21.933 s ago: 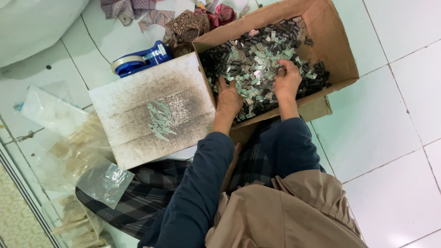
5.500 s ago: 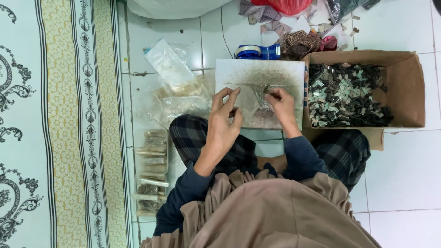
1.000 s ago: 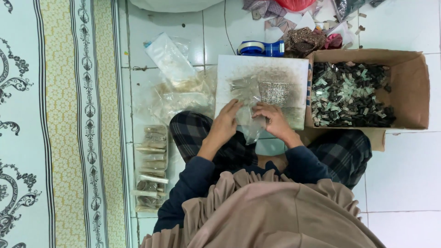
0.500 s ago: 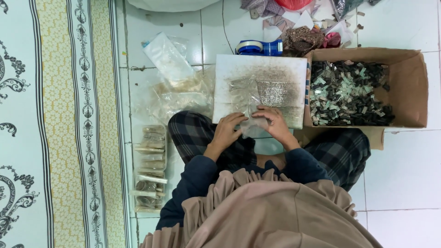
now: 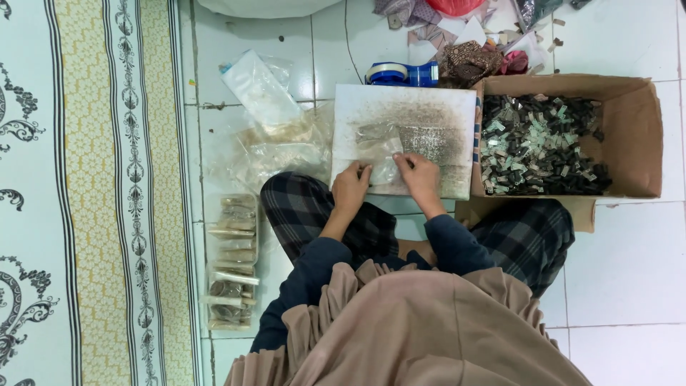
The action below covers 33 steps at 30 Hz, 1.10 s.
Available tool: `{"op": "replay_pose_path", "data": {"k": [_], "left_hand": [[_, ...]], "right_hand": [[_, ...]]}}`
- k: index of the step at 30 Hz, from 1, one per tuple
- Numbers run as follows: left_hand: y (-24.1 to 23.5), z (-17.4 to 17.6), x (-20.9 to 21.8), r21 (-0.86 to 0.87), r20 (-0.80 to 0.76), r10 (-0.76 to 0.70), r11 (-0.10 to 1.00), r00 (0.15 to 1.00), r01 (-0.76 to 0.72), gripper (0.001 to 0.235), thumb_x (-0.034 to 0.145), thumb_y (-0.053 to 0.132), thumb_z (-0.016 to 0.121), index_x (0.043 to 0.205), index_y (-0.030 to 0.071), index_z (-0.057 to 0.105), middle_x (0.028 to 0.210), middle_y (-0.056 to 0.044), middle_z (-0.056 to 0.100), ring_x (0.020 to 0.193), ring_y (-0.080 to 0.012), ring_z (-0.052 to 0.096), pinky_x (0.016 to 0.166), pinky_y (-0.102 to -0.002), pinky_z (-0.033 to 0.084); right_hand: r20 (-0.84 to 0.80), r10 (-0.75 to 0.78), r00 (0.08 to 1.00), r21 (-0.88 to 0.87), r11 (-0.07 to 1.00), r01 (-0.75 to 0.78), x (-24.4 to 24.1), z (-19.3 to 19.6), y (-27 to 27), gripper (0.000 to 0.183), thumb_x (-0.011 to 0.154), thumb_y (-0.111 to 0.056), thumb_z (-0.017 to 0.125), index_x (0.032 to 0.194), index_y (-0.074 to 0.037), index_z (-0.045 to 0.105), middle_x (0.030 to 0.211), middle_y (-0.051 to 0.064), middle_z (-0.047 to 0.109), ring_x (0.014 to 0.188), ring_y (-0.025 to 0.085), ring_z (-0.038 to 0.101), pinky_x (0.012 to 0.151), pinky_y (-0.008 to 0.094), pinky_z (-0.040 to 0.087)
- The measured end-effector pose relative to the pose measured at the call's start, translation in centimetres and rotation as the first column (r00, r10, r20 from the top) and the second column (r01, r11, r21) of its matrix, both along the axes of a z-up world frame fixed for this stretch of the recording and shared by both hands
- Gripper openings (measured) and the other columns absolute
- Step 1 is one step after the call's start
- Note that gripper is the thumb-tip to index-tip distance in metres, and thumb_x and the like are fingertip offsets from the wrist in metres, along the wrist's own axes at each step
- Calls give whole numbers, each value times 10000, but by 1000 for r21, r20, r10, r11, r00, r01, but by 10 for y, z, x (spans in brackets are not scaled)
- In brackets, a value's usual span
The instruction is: The person sits on the floor and repeatedly picks small green and black plastic pieces from a cardboard box, places them into clear plastic bags, and sets the filled bags aside. The person also wipes their hands with a cloth between batches.
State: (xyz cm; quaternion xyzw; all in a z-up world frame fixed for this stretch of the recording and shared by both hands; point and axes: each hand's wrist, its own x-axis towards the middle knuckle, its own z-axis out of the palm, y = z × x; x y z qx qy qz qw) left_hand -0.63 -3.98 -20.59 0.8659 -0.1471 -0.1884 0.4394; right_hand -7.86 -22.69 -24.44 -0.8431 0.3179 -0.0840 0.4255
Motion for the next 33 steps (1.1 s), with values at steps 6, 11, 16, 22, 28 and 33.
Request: {"op": "replay_pose_path", "data": {"k": [6,11,16,22,28,33], "left_hand": [[-3,19,2,52,-35,85,995,996,-84,291,1068,276,583,1167,29,700,1025,-251,764,952,-420,751,783,-536,585],[-7,3,-13,-96,491,-27,992,871,85,279,1019,104,630,1277,67,530,1208,-181,581,1126,-393,636,932,-488,548],[-7,-15,-26,271,649,-336,941,683,205,559,890,170,769,1393,95,536,1452,-193,517,1384,-368,484,1099,-546,427],[-5,-52,-14,366,738,-389,917,551,158,497,847,229,804,1295,117,622,1409,-169,595,1345,-309,552,1132,-556,381],[-6,-48,-4,303,745,-339,939,574,162,246,949,219,715,1183,149,692,1283,-109,681,1225,-259,655,1065,-508,444],[-4,-32,4,235,602,-316,948,733,216,192,1035,277,655,1163,152,726,1236,-105,710,1208,-275,673,1006,-491,502]], "right_hand": [[-92,3,996,-240,970,-25,15,21,18,317,953,-331,762,1140,-127,609,798,141,742,857,392,746,879,469,466],[-82,101,992,-469,874,-128,16,-5,14,48,972,-232,672,1007,-227,638,777,37,728,854,321,729,796,483,491],[-101,164,981,-434,880,-192,17,9,15,243,1052,-235,578,1248,-322,691,856,60,754,939,352,733,889,537,506],[-179,219,959,-587,759,-283,13,5,9,311,991,-294,618,1280,-374,700,967,10,695,957,289,651,832,463,437],[42,457,889,-719,631,-291,-5,14,3,292,984,-440,664,1182,-249,764,1223,28,599,1185,263,516,927,395,352],[94,523,847,-559,732,-390,-12,16,-5,544,968,-625,642,1297,-202,733,1243,71,677,1217,266,566,1006,406,354]]}}
